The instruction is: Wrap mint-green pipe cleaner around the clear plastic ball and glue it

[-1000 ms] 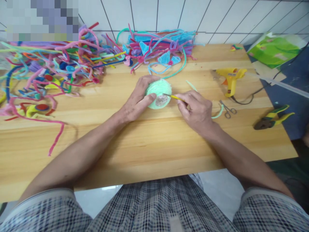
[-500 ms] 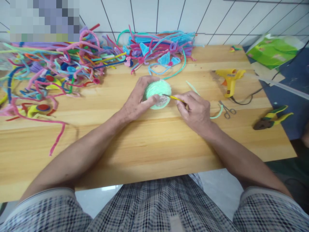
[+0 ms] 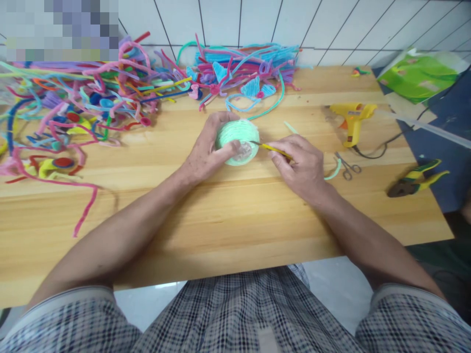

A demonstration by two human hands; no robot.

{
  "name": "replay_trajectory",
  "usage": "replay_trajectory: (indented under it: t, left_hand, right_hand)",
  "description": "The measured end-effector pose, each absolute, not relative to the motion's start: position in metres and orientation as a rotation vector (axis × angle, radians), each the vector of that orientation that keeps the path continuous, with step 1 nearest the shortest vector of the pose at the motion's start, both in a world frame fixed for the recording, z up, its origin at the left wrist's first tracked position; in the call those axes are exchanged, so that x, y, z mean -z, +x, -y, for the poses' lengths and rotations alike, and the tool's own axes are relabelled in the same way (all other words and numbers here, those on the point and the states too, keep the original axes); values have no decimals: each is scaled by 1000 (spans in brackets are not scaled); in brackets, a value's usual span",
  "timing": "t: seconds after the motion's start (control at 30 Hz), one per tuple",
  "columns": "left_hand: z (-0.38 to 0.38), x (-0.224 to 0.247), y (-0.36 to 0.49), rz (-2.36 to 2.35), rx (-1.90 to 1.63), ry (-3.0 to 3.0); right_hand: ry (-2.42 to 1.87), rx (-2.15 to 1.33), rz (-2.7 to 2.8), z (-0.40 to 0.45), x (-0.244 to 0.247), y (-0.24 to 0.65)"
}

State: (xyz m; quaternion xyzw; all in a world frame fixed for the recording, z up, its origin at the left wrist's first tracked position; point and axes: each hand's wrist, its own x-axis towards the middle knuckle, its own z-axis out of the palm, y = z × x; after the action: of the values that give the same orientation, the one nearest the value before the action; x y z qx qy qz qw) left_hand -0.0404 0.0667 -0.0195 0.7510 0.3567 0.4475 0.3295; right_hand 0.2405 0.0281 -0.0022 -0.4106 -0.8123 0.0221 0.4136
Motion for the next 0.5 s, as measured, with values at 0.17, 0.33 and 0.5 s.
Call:
replay_trajectory:
  t: [0.17,0.33,0.5]
  left_hand:
    - [-66,20,-40,-943,-1191,1956]
    - [-63,14,-41,-1004,-1149,1932]
    - [-64,20,-39,-1019,-1192,1942]
  right_hand:
    - [-1145,95,1959,-50,-5,263]
    - [-1555,76,1877,-97,1,307]
    - [-1709,108,1916,-107,9,314]
